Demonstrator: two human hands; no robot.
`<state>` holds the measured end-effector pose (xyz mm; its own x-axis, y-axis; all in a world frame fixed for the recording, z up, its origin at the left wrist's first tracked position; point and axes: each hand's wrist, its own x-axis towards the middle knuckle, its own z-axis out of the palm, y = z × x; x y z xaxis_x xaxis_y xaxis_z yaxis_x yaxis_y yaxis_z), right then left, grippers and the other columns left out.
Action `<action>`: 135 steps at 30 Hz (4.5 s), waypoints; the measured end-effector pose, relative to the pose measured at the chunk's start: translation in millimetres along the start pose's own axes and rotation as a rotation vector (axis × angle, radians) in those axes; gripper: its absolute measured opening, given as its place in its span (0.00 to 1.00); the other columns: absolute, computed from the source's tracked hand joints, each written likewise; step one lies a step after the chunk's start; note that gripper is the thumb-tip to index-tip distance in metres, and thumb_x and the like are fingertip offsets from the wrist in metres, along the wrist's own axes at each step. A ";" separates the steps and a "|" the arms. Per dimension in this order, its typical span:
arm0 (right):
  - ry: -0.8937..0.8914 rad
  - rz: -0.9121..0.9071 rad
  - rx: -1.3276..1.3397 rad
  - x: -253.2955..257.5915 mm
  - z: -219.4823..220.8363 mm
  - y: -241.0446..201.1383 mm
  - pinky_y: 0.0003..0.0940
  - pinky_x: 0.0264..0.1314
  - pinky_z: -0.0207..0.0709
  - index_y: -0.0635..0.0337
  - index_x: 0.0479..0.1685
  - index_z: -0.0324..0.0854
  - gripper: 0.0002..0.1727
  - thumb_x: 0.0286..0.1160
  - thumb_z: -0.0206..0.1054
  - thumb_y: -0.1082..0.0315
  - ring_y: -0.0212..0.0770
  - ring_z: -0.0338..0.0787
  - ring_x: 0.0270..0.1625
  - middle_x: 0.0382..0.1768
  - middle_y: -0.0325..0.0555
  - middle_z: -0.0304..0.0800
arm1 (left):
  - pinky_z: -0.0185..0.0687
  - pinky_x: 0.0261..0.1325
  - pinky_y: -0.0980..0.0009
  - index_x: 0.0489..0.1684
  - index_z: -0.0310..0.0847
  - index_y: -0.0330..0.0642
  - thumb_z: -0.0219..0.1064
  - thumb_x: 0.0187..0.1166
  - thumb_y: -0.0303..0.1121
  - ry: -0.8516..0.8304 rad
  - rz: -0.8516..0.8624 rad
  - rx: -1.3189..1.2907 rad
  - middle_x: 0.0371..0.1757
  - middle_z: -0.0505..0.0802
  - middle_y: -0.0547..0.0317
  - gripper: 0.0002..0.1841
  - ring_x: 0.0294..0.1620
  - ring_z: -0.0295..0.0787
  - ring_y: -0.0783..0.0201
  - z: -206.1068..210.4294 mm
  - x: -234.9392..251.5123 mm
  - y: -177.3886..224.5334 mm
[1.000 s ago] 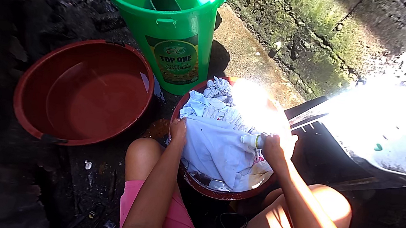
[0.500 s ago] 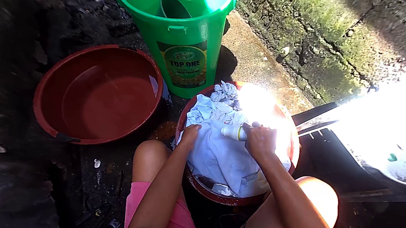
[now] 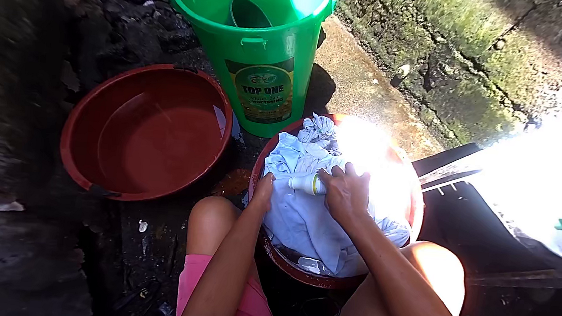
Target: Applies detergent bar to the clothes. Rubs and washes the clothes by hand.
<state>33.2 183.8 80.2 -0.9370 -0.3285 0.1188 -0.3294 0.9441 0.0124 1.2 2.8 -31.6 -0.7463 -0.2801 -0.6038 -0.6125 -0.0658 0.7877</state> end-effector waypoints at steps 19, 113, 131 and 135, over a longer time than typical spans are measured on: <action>-0.144 0.203 0.057 4.6 -0.4 24.0 0.65 0.44 0.75 0.56 0.58 0.90 0.22 0.60 0.74 0.81 0.66 0.88 0.54 0.50 0.59 0.90 | 0.75 0.65 0.37 0.75 0.71 0.35 0.67 0.83 0.37 -0.235 0.240 0.584 0.66 0.86 0.34 0.25 0.64 0.84 0.38 -10.3 1.7 2.8; -0.715 0.356 0.006 -15.1 23.2 65.2 0.73 0.63 0.71 0.58 0.54 0.90 0.18 0.62 0.82 0.68 0.67 0.84 0.66 0.56 0.61 0.91 | 0.77 0.59 0.50 0.63 0.76 0.36 0.53 0.89 0.36 -0.036 0.300 0.022 0.56 0.86 0.43 0.16 0.57 0.82 0.52 -14.3 -6.6 14.5; -0.652 0.385 -0.031 -22.1 -7.7 55.0 0.68 0.56 0.77 0.60 0.53 0.89 0.16 0.66 0.78 0.69 0.66 0.89 0.57 0.50 0.62 0.92 | 0.26 0.78 0.14 0.50 0.92 0.49 0.74 0.73 0.34 -0.561 0.387 1.488 0.83 0.79 0.54 0.10 0.94 0.43 0.35 5.3 -8.0 -10.3; -0.646 0.411 0.011 -26.0 -7.9 61.9 0.68 0.57 0.80 0.67 0.51 0.88 0.14 0.67 0.76 0.73 0.68 0.90 0.58 0.51 0.66 0.91 | 0.27 0.79 0.15 0.49 0.92 0.48 0.75 0.72 0.32 -0.546 0.387 1.431 0.81 0.80 0.54 0.10 0.94 0.45 0.36 5.0 -6.8 -8.1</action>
<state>38.1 250.9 85.7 -0.8649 0.0954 -0.4928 0.0627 0.9946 0.0824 9.9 10.0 -34.5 -0.7159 0.3210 -0.6200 0.1366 0.9353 0.3265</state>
